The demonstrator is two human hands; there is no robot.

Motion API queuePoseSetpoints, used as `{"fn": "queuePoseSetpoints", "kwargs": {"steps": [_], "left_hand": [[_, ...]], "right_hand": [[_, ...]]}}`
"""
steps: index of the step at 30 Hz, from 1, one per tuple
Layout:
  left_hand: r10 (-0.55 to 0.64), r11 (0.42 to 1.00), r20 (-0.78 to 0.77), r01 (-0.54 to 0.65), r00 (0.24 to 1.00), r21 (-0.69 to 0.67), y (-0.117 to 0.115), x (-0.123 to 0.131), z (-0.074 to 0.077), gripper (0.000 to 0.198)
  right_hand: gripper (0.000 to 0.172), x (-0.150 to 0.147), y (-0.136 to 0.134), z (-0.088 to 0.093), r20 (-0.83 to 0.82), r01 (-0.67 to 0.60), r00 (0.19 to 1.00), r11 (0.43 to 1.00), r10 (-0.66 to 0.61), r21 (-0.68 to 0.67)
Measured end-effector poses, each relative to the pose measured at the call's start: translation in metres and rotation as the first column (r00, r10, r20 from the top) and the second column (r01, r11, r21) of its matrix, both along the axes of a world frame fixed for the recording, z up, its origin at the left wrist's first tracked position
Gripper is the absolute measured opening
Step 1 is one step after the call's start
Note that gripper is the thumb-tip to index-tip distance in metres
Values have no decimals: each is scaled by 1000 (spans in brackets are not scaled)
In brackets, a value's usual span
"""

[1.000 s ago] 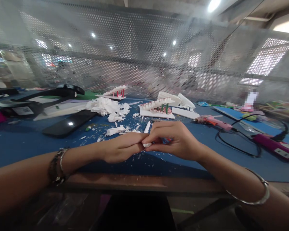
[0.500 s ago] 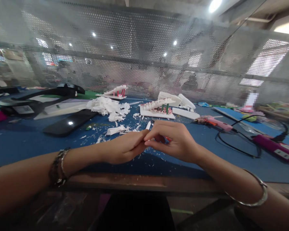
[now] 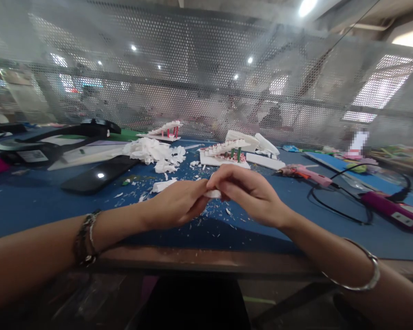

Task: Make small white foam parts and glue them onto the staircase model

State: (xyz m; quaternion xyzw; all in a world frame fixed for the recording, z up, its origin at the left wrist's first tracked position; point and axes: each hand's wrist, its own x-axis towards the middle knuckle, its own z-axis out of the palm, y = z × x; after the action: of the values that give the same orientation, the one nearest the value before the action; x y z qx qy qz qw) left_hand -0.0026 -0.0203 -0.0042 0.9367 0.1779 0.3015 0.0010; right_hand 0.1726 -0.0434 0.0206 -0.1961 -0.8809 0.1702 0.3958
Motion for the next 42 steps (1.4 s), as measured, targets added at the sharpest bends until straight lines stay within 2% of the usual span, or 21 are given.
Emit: {"fn": "queuePoseSetpoints", "kwargs": {"steps": [2,4,6,8,14,19,22,25,29,32,36,38,39,42], "left_hand": [[53,998,-1,-53,999,-12,0,0,0,14],[88,996,6,-87,996,-32,0,1,1,15],[80,995,19,-79,997,-57,-2,2,3,15],[70,992,30,-67,997,-102,-3,2,4,15],[-41,981,13,42,999,-188,-3,0,3,13],[-53,985,69,64,996,-159,-2,0,-2,14],[-39,965,71,56,997,-256,-3,2,-3,16],[-66,880,90,100,994,-465,-5,3,0,19],[-128,702,238,257,963,-664,-7,3,3,19],[-153,634,292,321,944,-704,-7,3,3,19],[-131,624,240,268,962,-734,-7,2,4,22],[-138,599,237,272,962,-753,-7,2,4,21],[-155,568,255,297,954,-768,-7,2,4,19],[-217,426,342,404,914,-810,-7,3,3,15]], "right_hand": [[13,2,2,-1,-48,-7,999,1000,9,28],[19,3,3,0,-17,10,1000,979,-7,204],[19,4,4,1,50,14,998,918,-37,397],[15,4,3,2,65,28,996,869,-68,495],[10,3,2,2,75,59,991,849,-115,525],[5,0,2,-1,15,70,996,912,-84,404],[2,-2,3,-3,-14,88,996,927,-89,364],[1,0,6,-4,-27,121,992,925,-119,361],[15,4,9,-2,26,107,992,941,-122,322],[11,4,8,-2,33,101,993,951,-115,293],[18,1,5,-3,49,71,995,956,-88,283],[17,0,4,-4,59,51,996,955,-71,291],[14,-1,3,-4,55,46,996,956,-65,290],[9,-1,1,-4,38,57,997,964,-69,259]]}}
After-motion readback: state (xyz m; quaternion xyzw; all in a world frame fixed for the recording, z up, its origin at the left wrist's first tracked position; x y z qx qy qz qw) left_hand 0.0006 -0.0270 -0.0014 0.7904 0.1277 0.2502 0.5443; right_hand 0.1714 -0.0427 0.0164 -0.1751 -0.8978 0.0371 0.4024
